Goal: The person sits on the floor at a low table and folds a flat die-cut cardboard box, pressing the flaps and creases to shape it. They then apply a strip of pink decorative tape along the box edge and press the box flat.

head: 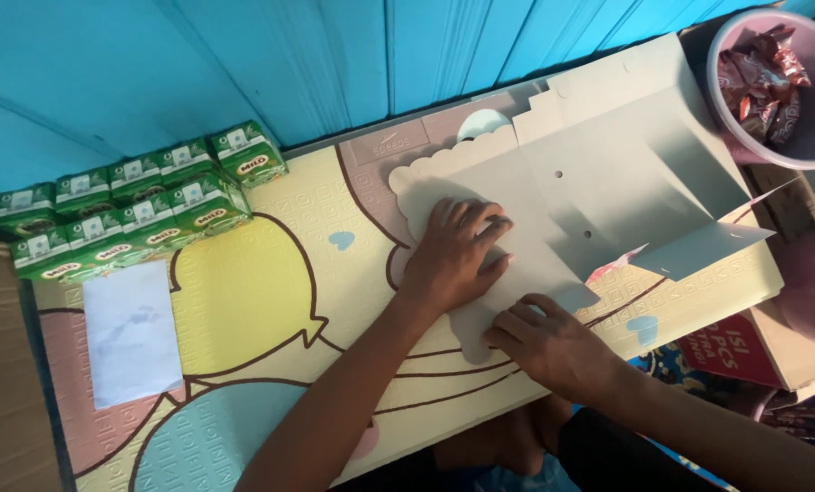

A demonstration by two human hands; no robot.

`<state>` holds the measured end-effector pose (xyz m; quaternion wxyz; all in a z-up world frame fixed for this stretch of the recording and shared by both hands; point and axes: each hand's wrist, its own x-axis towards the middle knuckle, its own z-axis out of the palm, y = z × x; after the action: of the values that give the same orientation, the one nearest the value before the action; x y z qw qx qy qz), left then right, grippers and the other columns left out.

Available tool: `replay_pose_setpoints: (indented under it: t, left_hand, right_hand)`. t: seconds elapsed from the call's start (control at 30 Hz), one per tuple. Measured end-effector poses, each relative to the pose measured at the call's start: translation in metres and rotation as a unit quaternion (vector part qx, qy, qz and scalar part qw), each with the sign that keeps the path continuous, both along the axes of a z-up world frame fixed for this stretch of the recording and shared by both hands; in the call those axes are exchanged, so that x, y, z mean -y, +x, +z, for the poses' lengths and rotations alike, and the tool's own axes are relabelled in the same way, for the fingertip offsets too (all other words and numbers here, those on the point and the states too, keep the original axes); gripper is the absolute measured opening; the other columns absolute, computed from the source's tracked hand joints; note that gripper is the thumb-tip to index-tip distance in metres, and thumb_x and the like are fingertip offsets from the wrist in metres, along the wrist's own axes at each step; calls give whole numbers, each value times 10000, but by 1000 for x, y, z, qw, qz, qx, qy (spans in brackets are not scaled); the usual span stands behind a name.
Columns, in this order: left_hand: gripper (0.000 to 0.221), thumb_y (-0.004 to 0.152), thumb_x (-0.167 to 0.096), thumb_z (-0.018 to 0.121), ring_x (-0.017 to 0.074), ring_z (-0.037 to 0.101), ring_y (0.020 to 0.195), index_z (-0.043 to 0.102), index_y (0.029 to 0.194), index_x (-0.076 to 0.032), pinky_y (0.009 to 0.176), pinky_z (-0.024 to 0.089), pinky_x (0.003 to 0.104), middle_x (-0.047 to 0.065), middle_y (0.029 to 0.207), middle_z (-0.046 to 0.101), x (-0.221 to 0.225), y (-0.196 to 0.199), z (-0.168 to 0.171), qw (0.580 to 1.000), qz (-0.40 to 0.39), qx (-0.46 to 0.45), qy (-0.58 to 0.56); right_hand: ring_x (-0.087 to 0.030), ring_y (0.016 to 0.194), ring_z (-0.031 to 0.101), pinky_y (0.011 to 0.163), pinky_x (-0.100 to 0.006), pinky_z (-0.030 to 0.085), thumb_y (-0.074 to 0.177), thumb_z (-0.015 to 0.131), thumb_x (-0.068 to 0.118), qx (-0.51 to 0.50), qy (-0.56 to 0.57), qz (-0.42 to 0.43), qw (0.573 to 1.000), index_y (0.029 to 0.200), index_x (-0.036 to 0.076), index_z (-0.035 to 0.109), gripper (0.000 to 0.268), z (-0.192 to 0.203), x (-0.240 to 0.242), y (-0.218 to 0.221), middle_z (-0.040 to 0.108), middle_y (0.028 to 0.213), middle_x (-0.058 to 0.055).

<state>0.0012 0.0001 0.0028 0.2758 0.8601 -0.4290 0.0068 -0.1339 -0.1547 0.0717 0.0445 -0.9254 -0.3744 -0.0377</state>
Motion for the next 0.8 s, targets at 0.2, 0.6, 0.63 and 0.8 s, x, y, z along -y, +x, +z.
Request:
replay_pose_setpoints:
  t: [0.2,0.6,0.63,0.8]
  left_hand:
    - [442,979,-431,535,282,525,1317,617,1338,-186,1167,341,628,53,1386,533,-2,-1,5,1000,-3,-13,1]
    - [392,884,-272,702,287,497,1150,645,1226,-88,1130,350,486,59,1292,547,-6,-6,24,993,9,54,-103]
    - [392,884,-272,702,287,497,1150,645,1226,-88,1130,350,486,59,1292,547,-6,-6,24,993,8,56,-103]
    - [389,868,-252,712,286,514,1121,656,1206,-67,1115,362,476,71,1276,561,-6,-7,27,990,7,57,-125]
  right_hand:
    - [-222,872,681,915,-497,520,989,594,152,6,13,-9,1000,1022,145,678,91,1,4,0,603,923,1]
    - [-243,850,624,805,-382,521,882,642,159,-19,34,-32,999,1077,98,664,205,1,5,-2,622,1025,-64]
    - [-243,850,624,805,-382,521,882,642,159,-17,34,-33,999,1077,98,664,205,-1,6,-3,622,1025,-64]
    - [-246,891,626,870,-396,520,853,631,153,-39,7,-34,999,1145,123,629,294,-2,9,-7,617,1062,-57]
